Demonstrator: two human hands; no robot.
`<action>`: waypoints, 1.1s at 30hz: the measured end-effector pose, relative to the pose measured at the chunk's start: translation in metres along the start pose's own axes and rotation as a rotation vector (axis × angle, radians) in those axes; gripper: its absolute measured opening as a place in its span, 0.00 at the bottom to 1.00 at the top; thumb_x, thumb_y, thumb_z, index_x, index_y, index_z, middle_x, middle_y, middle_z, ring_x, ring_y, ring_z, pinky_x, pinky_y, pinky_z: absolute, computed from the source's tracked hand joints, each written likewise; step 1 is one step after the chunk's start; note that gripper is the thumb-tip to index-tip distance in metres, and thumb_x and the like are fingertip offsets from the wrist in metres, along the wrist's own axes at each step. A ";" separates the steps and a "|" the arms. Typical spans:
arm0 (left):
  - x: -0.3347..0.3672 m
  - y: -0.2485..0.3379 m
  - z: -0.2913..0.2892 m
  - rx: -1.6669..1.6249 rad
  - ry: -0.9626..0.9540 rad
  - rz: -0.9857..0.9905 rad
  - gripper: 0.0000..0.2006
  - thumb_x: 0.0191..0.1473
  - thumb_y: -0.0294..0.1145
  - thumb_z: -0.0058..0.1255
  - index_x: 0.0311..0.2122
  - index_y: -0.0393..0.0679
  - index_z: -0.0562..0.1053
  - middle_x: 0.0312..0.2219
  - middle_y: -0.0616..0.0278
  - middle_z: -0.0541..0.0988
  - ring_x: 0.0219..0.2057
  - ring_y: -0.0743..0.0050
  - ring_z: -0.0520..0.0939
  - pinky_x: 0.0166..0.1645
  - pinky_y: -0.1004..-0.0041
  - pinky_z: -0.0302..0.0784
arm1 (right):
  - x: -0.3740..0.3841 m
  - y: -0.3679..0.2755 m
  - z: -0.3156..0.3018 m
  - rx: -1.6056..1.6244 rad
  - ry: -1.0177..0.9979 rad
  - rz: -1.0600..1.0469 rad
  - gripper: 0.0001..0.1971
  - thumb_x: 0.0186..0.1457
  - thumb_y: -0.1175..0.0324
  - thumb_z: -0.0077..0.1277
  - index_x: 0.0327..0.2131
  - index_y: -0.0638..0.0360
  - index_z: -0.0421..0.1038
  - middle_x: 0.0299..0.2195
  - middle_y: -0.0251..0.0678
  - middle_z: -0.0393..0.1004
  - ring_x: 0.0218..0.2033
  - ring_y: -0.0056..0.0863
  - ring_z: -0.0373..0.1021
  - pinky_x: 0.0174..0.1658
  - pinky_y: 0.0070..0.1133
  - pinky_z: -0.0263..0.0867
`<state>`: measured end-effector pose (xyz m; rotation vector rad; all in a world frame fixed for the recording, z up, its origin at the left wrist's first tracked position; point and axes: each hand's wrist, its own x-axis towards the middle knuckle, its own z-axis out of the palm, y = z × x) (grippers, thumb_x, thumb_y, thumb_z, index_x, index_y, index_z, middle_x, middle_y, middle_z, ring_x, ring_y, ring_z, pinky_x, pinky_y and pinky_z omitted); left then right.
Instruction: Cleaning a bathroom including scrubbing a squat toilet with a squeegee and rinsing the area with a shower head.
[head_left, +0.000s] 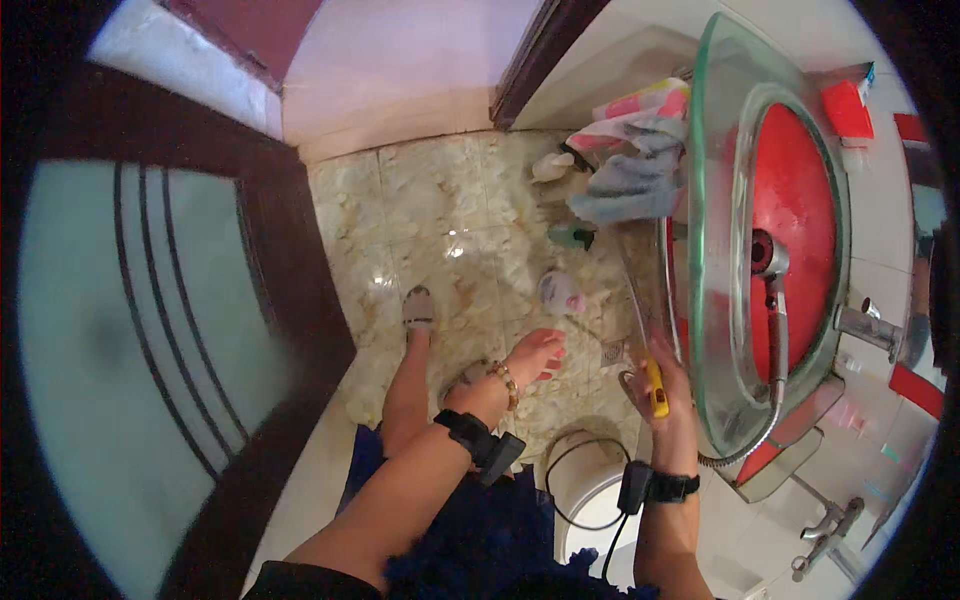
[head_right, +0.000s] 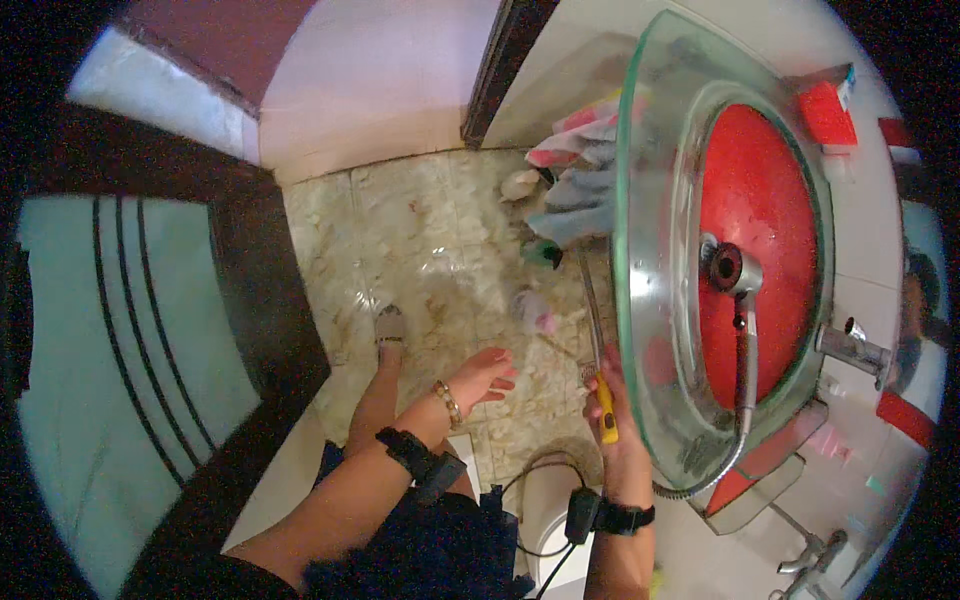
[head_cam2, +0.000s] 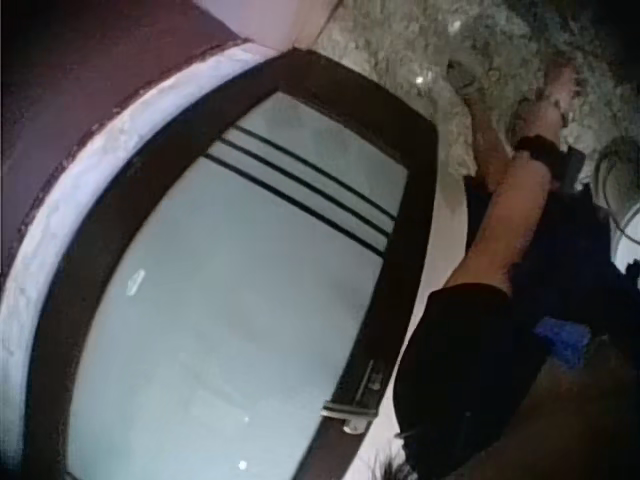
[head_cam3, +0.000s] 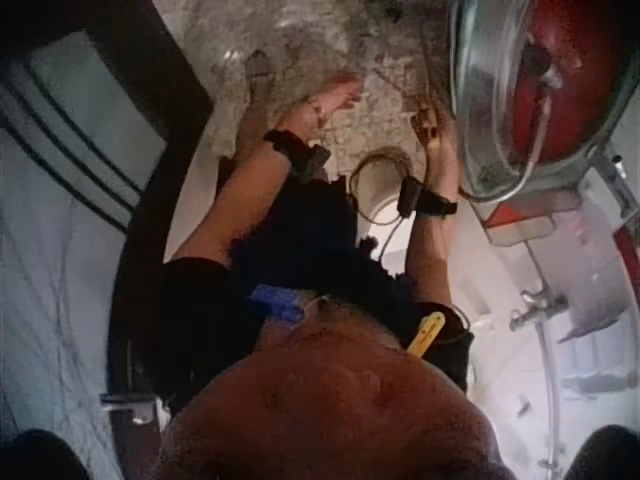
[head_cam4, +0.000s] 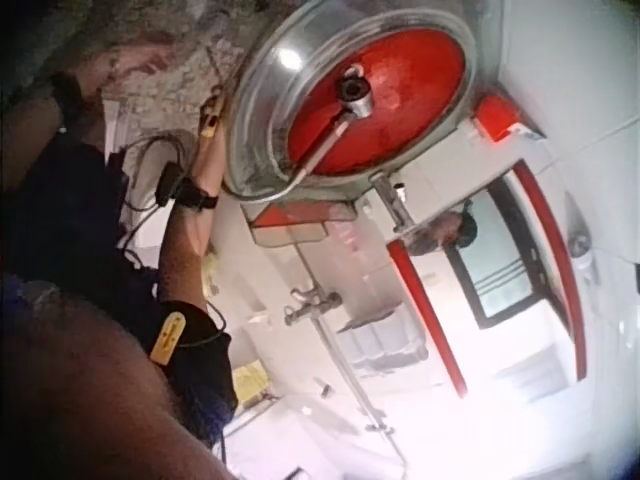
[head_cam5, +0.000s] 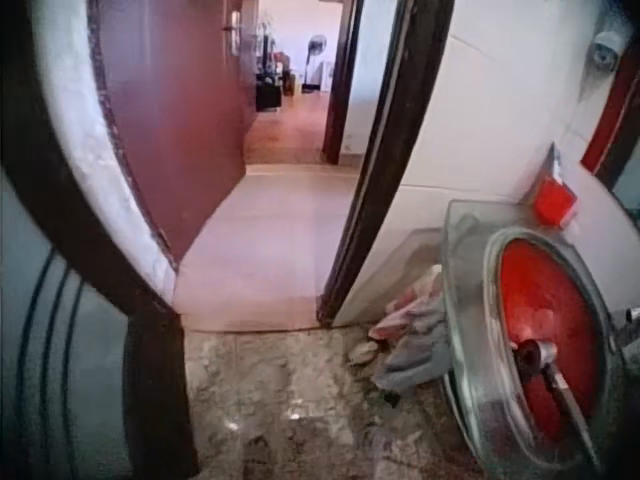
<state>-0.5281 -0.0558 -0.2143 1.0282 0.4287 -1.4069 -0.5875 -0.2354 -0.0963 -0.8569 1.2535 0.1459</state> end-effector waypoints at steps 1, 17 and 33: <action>0.006 0.007 -0.003 0.003 0.001 0.003 0.21 0.46 0.51 0.45 0.42 0.49 0.63 0.36 0.64 0.71 0.32 0.74 0.72 0.34 0.72 0.69 | 0.001 0.002 0.001 0.089 -0.009 -0.026 0.13 0.53 0.61 0.41 0.43 0.46 0.59 0.21 0.32 0.67 0.09 0.16 0.54 0.12 0.10 0.53; 0.001 0.082 0.005 0.236 -0.537 -0.052 0.35 0.47 0.40 0.49 0.53 0.39 0.44 0.20 0.61 0.73 0.18 0.78 0.73 0.20 0.78 0.70 | 0.284 0.082 -0.115 -0.839 0.267 -0.527 0.18 0.48 0.63 0.42 0.43 0.59 0.61 0.26 0.35 0.68 0.19 0.20 0.62 0.21 0.18 0.59; 0.014 0.070 -0.030 0.360 -0.525 0.041 0.47 0.46 0.42 0.47 0.54 0.36 0.25 0.16 0.46 0.70 0.18 0.54 0.73 0.24 0.66 0.67 | 0.452 0.077 -0.054 -1.407 0.232 -0.771 0.16 0.39 0.68 0.52 0.35 0.60 0.64 0.28 0.39 0.71 0.29 0.26 0.67 0.34 0.24 0.62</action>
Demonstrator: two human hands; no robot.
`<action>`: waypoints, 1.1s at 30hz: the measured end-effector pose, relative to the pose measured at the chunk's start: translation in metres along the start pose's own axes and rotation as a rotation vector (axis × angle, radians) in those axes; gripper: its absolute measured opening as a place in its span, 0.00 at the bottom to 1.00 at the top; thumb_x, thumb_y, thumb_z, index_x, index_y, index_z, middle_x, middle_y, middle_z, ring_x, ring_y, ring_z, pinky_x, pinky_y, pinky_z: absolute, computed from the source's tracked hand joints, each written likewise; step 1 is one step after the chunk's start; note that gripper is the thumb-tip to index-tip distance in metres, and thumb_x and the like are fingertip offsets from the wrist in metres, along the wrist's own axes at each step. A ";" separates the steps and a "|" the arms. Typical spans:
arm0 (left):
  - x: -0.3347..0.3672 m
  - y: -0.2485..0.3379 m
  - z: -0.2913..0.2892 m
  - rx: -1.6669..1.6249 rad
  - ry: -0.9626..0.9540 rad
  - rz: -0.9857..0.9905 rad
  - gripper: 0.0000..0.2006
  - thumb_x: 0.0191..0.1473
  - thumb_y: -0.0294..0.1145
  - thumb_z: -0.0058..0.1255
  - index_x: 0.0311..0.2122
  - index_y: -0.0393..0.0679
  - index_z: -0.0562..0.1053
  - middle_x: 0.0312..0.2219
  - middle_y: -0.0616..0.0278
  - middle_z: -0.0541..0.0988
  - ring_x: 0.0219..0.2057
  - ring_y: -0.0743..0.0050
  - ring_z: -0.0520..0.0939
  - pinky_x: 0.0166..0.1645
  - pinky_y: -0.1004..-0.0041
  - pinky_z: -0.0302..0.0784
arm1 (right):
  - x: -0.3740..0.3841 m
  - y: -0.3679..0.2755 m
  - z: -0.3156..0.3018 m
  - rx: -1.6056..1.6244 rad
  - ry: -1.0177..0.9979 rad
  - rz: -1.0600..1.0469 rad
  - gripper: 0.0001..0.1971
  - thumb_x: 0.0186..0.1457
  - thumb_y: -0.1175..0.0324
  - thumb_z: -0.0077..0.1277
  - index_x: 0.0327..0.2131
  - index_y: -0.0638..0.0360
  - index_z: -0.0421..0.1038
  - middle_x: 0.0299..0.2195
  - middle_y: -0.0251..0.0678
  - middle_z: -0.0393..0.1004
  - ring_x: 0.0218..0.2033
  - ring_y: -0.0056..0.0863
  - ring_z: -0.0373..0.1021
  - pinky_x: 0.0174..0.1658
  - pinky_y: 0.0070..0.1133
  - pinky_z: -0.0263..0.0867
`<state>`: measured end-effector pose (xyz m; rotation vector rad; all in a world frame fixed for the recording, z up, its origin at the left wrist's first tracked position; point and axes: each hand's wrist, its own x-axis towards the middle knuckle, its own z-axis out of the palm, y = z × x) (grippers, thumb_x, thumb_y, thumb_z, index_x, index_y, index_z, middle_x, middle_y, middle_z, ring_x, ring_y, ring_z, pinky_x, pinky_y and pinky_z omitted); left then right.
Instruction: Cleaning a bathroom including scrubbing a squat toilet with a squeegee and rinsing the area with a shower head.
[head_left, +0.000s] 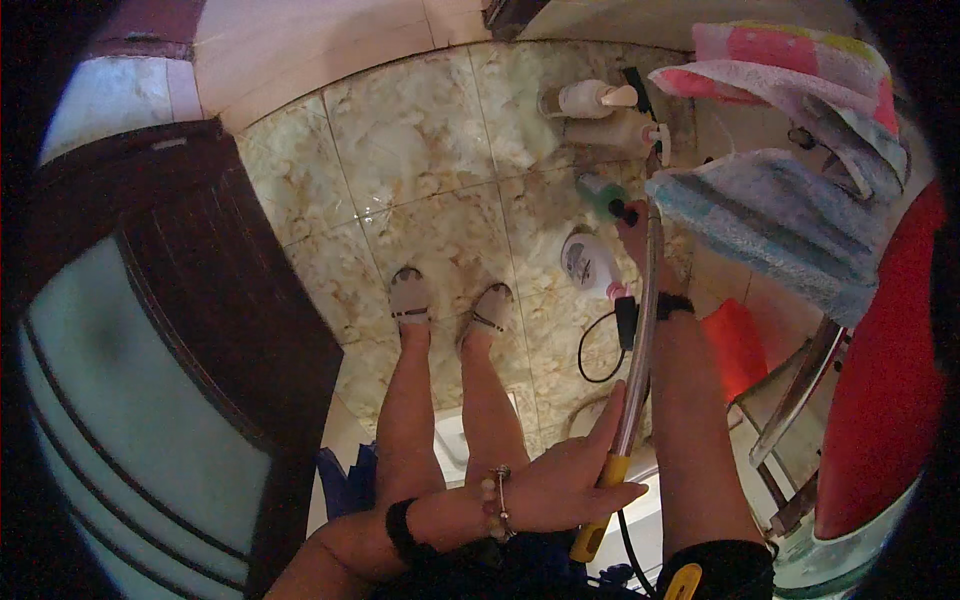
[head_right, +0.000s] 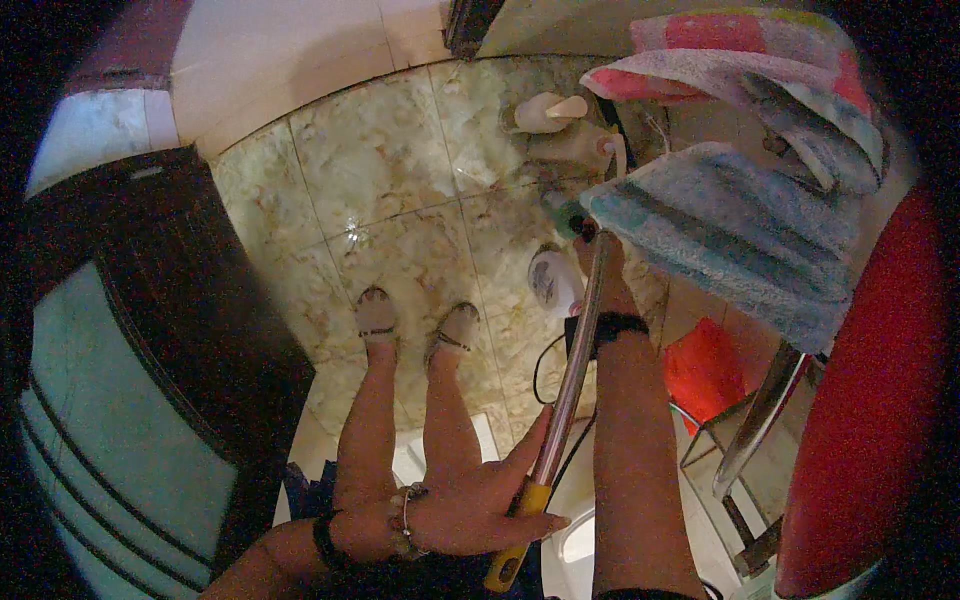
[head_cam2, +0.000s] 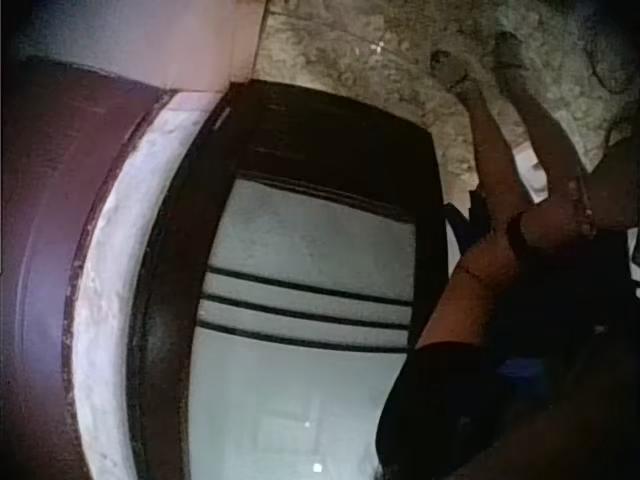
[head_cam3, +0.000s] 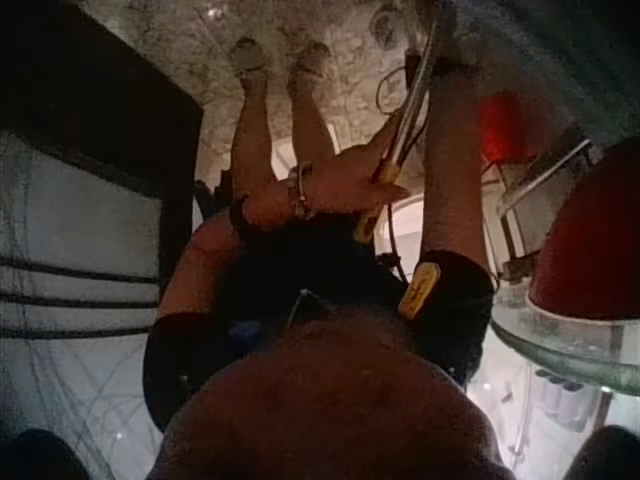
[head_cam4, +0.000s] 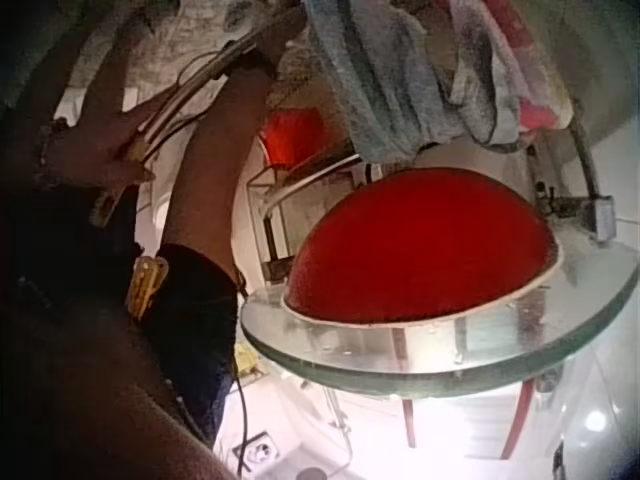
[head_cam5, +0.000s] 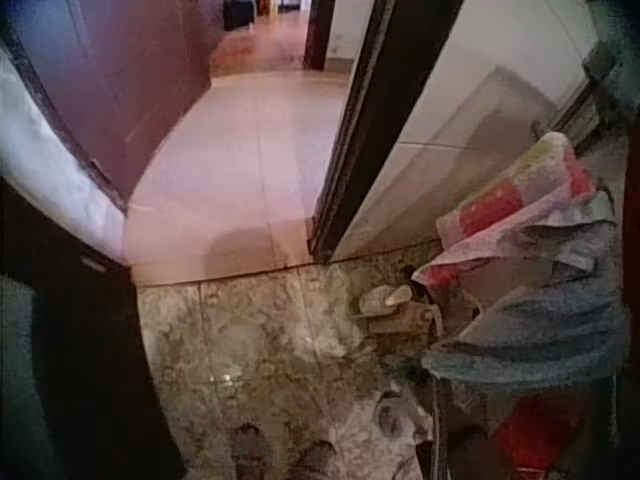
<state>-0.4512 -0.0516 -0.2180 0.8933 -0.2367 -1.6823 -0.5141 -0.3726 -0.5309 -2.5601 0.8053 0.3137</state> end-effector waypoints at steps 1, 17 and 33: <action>0.001 -0.001 -0.001 0.026 0.008 -0.020 0.46 0.46 0.42 0.46 0.54 0.35 0.25 0.16 0.46 0.69 0.18 0.54 0.73 0.23 0.66 0.67 | -0.008 -0.014 0.003 0.013 -0.007 -0.004 0.16 0.39 0.68 0.52 0.35 0.60 0.64 0.28 0.39 0.71 0.29 0.26 0.67 0.34 0.24 0.62; 0.003 0.010 -0.002 0.102 0.099 0.098 0.47 0.46 0.40 0.50 0.55 0.35 0.27 0.17 0.55 0.70 0.17 0.66 0.73 0.22 0.73 0.67 | -0.080 -0.078 -0.012 0.086 -0.377 0.001 0.28 0.38 0.61 0.54 0.46 0.47 0.59 0.37 0.44 0.69 0.37 0.37 0.68 0.36 0.31 0.63; 0.014 0.001 0.003 0.166 -0.002 -0.063 0.46 0.48 0.42 0.44 0.53 0.36 0.22 0.16 0.47 0.72 0.18 0.53 0.74 0.24 0.66 0.70 | 0.128 -0.010 -0.089 0.266 -0.339 0.147 0.26 0.39 0.60 0.54 0.45 0.50 0.60 0.34 0.40 0.68 0.33 0.31 0.67 0.33 0.26 0.63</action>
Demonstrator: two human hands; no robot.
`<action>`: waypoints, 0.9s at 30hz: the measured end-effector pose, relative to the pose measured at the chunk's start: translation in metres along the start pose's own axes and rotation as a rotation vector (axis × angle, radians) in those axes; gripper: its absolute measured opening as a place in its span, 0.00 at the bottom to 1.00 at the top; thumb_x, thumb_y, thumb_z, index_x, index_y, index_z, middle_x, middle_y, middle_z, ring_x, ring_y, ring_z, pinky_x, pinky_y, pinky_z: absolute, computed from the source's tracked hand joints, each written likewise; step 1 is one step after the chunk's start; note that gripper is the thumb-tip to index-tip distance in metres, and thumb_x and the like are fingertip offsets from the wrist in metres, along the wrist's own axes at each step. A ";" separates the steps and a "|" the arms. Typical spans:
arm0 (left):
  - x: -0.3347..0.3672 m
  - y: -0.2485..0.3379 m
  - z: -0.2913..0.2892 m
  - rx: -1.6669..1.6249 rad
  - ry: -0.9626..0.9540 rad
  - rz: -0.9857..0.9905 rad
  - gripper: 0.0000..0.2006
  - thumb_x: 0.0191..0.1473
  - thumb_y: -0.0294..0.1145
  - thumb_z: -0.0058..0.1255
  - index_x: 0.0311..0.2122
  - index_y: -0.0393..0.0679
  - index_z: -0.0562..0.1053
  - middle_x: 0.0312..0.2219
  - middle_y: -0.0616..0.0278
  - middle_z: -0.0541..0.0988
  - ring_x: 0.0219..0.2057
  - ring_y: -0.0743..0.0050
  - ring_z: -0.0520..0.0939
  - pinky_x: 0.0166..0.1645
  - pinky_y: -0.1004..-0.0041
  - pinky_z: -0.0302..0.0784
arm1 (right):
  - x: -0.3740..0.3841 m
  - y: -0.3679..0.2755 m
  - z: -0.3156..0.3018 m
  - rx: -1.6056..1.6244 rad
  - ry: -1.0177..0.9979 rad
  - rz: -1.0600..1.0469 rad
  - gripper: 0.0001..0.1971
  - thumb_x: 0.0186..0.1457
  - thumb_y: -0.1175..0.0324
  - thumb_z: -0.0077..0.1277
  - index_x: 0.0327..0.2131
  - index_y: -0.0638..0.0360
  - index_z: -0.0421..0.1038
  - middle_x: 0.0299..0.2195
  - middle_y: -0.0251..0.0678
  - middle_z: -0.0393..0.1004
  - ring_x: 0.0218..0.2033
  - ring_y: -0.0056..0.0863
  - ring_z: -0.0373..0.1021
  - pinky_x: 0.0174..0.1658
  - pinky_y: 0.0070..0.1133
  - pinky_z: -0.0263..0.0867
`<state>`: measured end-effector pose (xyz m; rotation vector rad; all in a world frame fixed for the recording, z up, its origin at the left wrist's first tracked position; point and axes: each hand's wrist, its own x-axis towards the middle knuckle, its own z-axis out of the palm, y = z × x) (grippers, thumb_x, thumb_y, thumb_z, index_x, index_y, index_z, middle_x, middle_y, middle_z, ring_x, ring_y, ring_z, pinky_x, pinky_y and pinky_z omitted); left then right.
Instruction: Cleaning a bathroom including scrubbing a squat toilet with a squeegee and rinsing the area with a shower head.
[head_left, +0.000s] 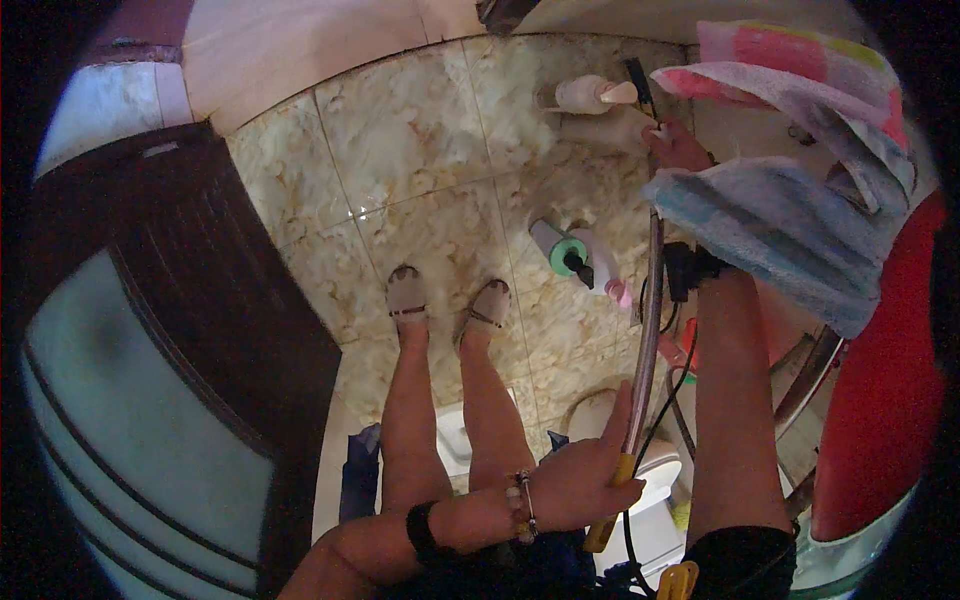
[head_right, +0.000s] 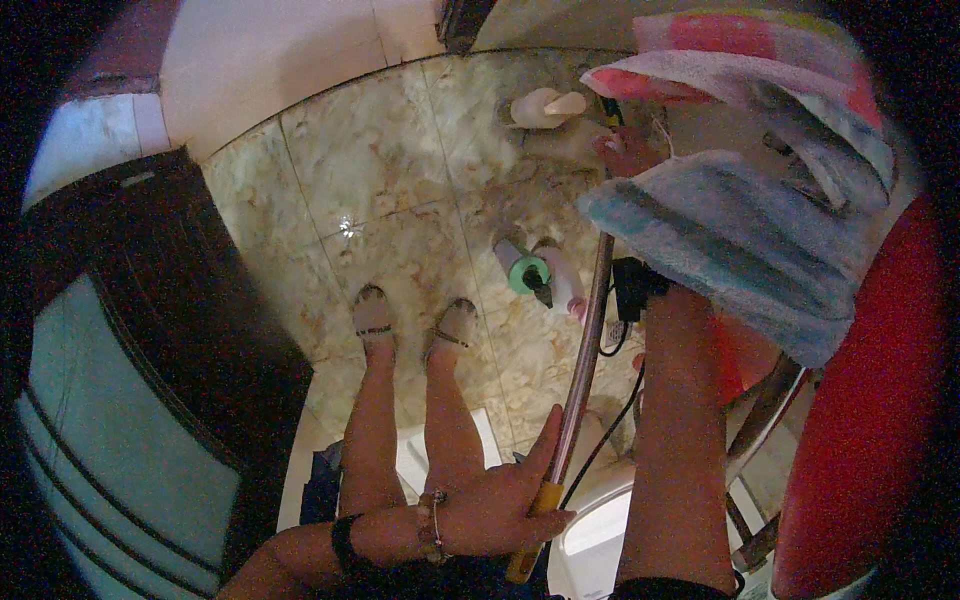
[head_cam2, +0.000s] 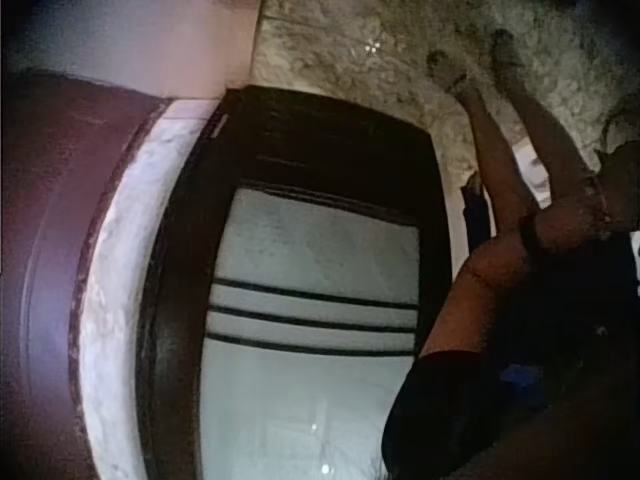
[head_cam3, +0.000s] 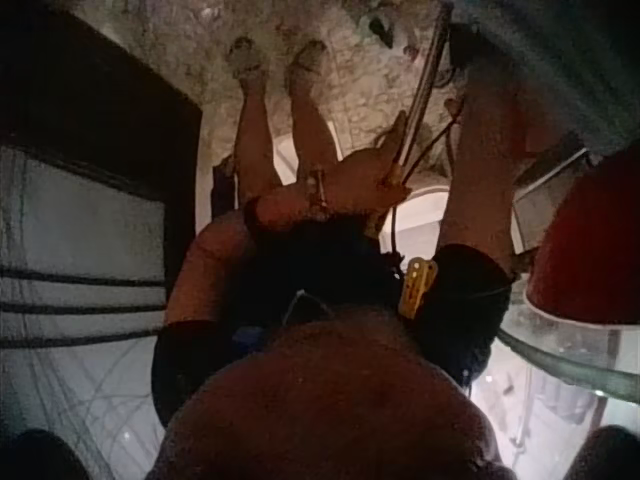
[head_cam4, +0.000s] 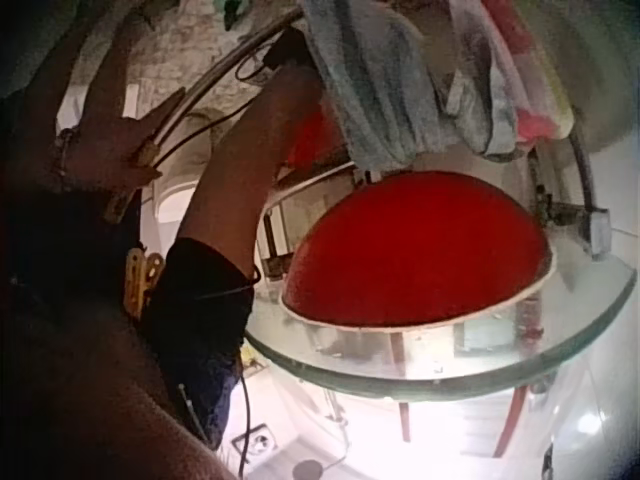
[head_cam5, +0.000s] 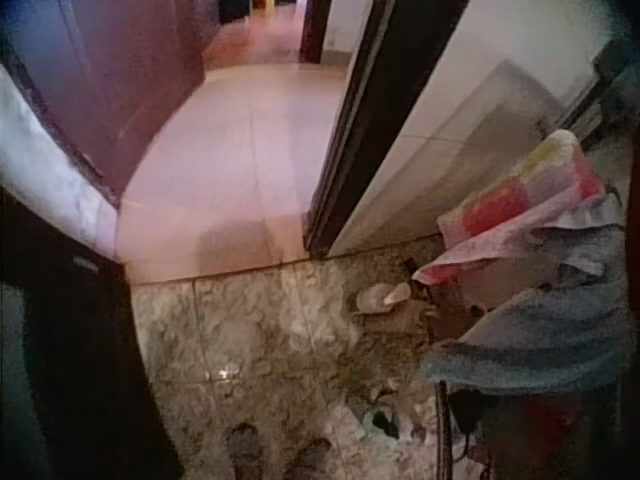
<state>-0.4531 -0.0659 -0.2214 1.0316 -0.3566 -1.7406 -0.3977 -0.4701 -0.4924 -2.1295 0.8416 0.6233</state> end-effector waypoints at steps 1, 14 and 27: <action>-0.001 0.001 -0.001 -0.003 -0.021 -0.001 0.46 0.48 0.42 0.44 0.53 0.36 0.22 0.16 0.46 0.72 0.18 0.51 0.74 0.24 0.64 0.70 | 0.000 0.004 -0.007 -0.001 0.004 0.006 0.26 0.39 0.60 0.54 0.45 0.50 0.60 0.34 0.40 0.68 0.33 0.31 0.67 0.32 0.25 0.63; 0.001 -0.019 0.009 0.050 -0.007 -0.080 0.46 0.48 0.40 0.44 0.53 0.38 0.21 0.16 0.45 0.72 0.19 0.50 0.74 0.24 0.63 0.70 | -0.159 -0.049 0.050 0.187 0.024 0.042 0.24 0.40 0.60 0.54 0.43 0.53 0.61 0.32 0.38 0.68 0.31 0.27 0.67 0.29 0.21 0.63; 0.015 -0.083 0.036 -0.107 0.076 0.042 0.37 0.53 0.46 0.33 0.55 0.44 0.25 0.23 0.40 0.72 0.25 0.42 0.74 0.32 0.59 0.68 | -0.112 -0.137 0.073 0.353 0.083 0.107 0.23 0.41 0.60 0.54 0.42 0.56 0.62 0.30 0.35 0.68 0.28 0.22 0.66 0.26 0.17 0.63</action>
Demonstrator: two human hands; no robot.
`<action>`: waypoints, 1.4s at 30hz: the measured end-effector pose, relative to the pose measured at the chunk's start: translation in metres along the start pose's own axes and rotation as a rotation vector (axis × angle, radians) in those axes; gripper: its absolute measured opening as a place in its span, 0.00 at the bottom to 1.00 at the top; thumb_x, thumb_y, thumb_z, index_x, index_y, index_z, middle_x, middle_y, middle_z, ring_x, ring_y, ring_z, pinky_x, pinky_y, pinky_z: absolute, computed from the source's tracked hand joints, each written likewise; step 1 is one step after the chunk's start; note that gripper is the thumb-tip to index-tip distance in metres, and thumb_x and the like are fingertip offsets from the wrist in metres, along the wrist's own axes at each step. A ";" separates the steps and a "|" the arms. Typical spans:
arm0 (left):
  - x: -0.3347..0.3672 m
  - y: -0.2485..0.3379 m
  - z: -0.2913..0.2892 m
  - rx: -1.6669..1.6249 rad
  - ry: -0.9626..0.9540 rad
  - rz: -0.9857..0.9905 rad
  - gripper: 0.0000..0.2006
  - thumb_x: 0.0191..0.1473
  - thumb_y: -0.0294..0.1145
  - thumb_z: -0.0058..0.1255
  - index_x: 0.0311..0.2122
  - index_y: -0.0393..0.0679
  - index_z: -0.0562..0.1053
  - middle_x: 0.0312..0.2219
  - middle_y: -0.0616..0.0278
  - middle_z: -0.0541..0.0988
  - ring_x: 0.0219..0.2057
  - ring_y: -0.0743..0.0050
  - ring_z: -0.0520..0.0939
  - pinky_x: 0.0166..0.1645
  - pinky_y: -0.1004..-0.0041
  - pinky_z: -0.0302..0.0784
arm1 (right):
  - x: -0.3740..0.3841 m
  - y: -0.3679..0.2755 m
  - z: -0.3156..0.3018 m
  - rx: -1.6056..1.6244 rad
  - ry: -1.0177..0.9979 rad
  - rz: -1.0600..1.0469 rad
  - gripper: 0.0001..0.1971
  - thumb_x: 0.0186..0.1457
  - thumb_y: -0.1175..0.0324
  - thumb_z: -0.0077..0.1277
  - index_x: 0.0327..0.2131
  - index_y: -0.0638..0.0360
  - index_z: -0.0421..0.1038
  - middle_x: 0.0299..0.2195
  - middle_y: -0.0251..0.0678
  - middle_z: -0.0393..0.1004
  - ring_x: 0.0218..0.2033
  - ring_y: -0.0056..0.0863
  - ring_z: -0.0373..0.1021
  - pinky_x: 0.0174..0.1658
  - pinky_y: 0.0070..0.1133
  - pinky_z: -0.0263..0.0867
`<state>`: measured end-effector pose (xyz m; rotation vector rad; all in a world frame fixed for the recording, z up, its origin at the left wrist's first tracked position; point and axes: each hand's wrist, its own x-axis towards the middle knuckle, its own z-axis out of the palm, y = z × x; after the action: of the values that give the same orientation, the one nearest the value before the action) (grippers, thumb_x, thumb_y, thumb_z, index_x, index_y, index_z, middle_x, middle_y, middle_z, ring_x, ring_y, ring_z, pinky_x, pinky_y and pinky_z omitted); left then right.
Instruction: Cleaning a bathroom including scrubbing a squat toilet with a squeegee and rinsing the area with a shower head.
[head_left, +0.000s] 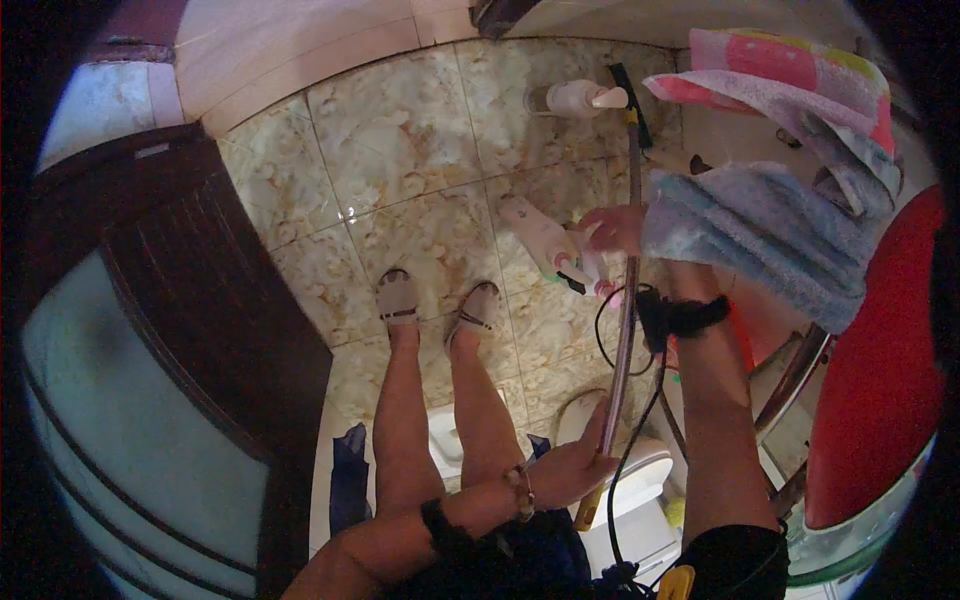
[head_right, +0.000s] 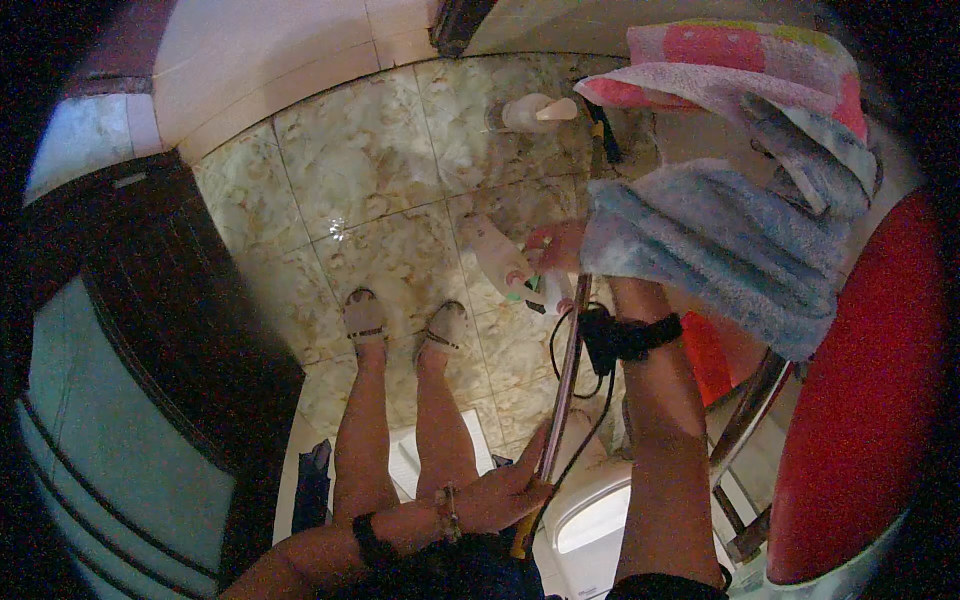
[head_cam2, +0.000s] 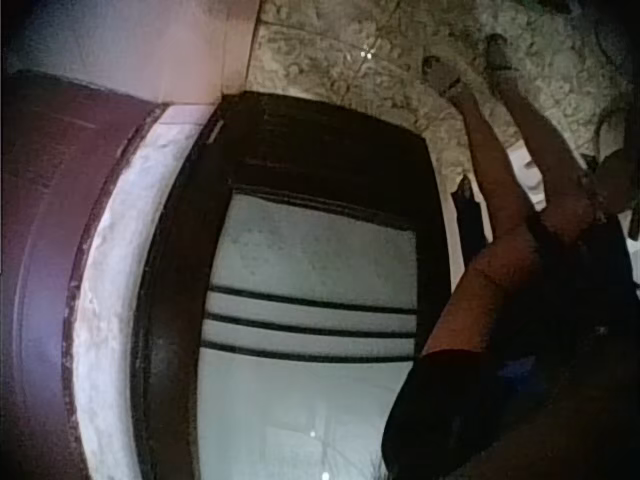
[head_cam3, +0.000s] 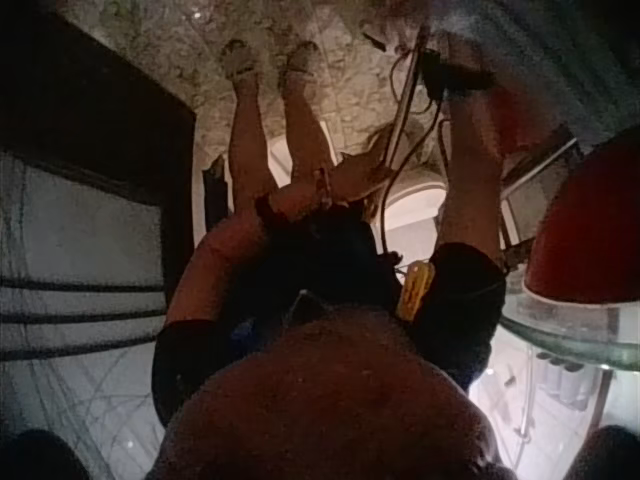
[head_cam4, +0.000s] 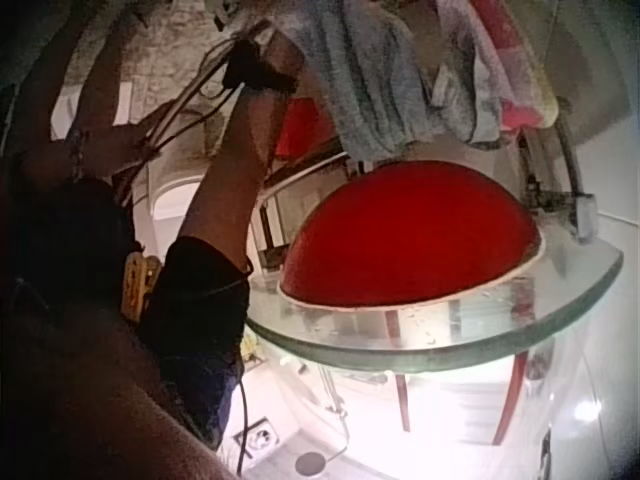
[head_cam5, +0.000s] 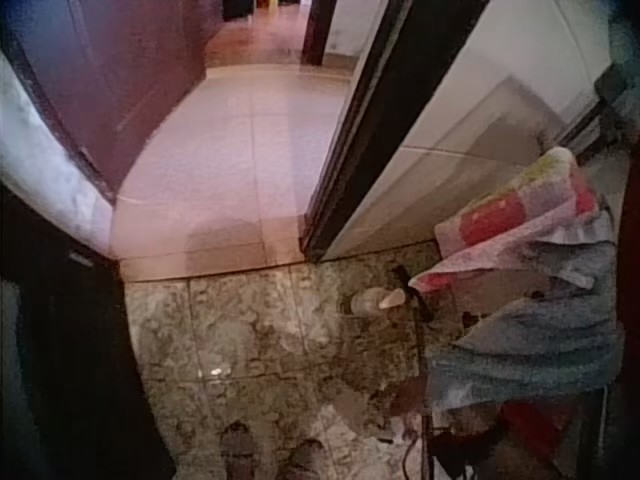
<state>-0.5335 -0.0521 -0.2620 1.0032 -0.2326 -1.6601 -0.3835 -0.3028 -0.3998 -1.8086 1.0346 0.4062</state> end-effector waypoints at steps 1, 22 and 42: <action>-0.001 0.004 -0.002 -0.031 -0.022 -0.037 0.37 0.53 0.46 0.33 0.55 0.44 0.25 0.23 0.40 0.72 0.25 0.43 0.74 0.31 0.59 0.68 | 0.005 -0.003 -0.008 0.011 0.003 0.004 0.23 0.41 0.60 0.54 0.42 0.56 0.62 0.30 0.35 0.68 0.28 0.22 0.66 0.26 0.17 0.63; -0.013 0.015 -0.010 0.032 0.055 0.015 0.37 0.51 0.43 0.37 0.56 0.42 0.30 0.21 0.45 0.73 0.23 0.49 0.74 0.28 0.61 0.68 | 0.013 -0.035 0.044 0.093 -0.322 -0.097 0.13 0.42 0.65 0.55 0.31 0.58 0.65 0.19 0.28 0.67 0.14 0.13 0.60 0.15 0.13 0.56; -0.025 0.021 -0.011 -0.341 0.337 -0.093 0.29 0.48 0.37 0.43 0.55 0.47 0.49 0.21 0.57 0.72 0.16 0.71 0.73 0.21 0.72 0.70 | -0.111 -0.004 0.008 -0.819 0.118 -0.477 0.28 0.44 0.55 0.49 0.48 0.57 0.58 0.38 0.47 0.66 0.43 0.39 0.62 0.47 0.28 0.56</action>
<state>-0.5108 -0.0341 -0.2433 1.0220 0.3156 -1.5189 -0.4437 -0.2427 -0.3276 -2.7511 0.4839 0.4639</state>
